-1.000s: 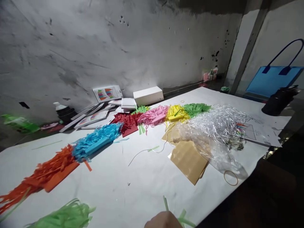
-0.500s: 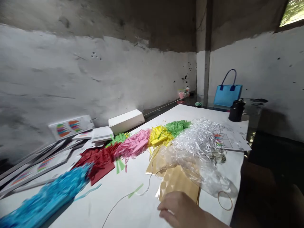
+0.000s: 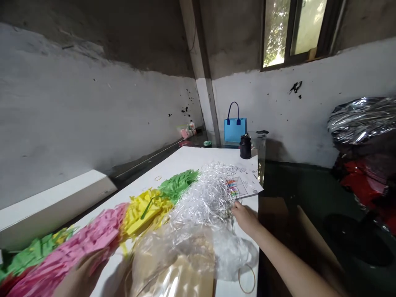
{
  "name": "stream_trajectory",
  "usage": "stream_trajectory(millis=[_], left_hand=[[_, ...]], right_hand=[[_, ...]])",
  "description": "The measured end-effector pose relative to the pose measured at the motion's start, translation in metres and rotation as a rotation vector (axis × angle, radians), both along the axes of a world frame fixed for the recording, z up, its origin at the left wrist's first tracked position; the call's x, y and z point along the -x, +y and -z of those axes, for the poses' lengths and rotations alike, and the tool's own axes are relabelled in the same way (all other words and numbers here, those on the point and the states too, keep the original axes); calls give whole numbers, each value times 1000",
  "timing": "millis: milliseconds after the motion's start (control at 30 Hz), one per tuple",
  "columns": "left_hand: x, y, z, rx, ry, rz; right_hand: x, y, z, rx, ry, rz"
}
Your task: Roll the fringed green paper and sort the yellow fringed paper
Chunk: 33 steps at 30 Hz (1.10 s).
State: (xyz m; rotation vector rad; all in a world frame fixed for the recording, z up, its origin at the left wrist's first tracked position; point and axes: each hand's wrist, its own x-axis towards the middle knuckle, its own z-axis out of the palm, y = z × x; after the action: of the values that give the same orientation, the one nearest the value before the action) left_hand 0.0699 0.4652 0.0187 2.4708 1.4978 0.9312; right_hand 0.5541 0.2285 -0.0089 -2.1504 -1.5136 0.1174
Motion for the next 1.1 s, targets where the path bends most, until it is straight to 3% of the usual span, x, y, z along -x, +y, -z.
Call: stream_trajectory(millis=[133, 267, 333, 367, 400, 467, 533, 600, 700, 800, 900, 1100], left_hand=[[-34, 40, 3, 7, 61, -6], [-45, 43, 12, 62, 108, 58], [-48, 40, 14, 83, 107, 77], [-49, 39, 13, 84, 90, 74], [-50, 38, 12, 80, 63, 67], [-53, 39, 4, 72, -13, 65], [-56, 41, -9, 75, -107, 80], [-59, 40, -25, 96, -215, 99], [-60, 30, -49, 182, -403, 134], [-59, 9, -66, 295, -624, 157], [-59, -14, -69, 400, -843, 133], [-55, -49, -43, 650, -1188, 63]], right_hand=[[-5, 9, -7, -5, 36, -7], [8, 20, -50, -102, 70, -146], [39, 39, -78, -165, 90, -287], [60, 52, -91, -191, 100, -425], [84, 69, -101, -201, 78, -584], [135, 110, -113, -184, 46, -756], [181, 155, -114, -161, 30, -815], [215, 195, -109, -172, 40, -780], [243, 228, -103, -236, 94, -732], [251, 227, -105, -310, 162, -741], [250, 210, -110, -344, 224, -819], [233, 178, -108, -217, 345, -1106]])
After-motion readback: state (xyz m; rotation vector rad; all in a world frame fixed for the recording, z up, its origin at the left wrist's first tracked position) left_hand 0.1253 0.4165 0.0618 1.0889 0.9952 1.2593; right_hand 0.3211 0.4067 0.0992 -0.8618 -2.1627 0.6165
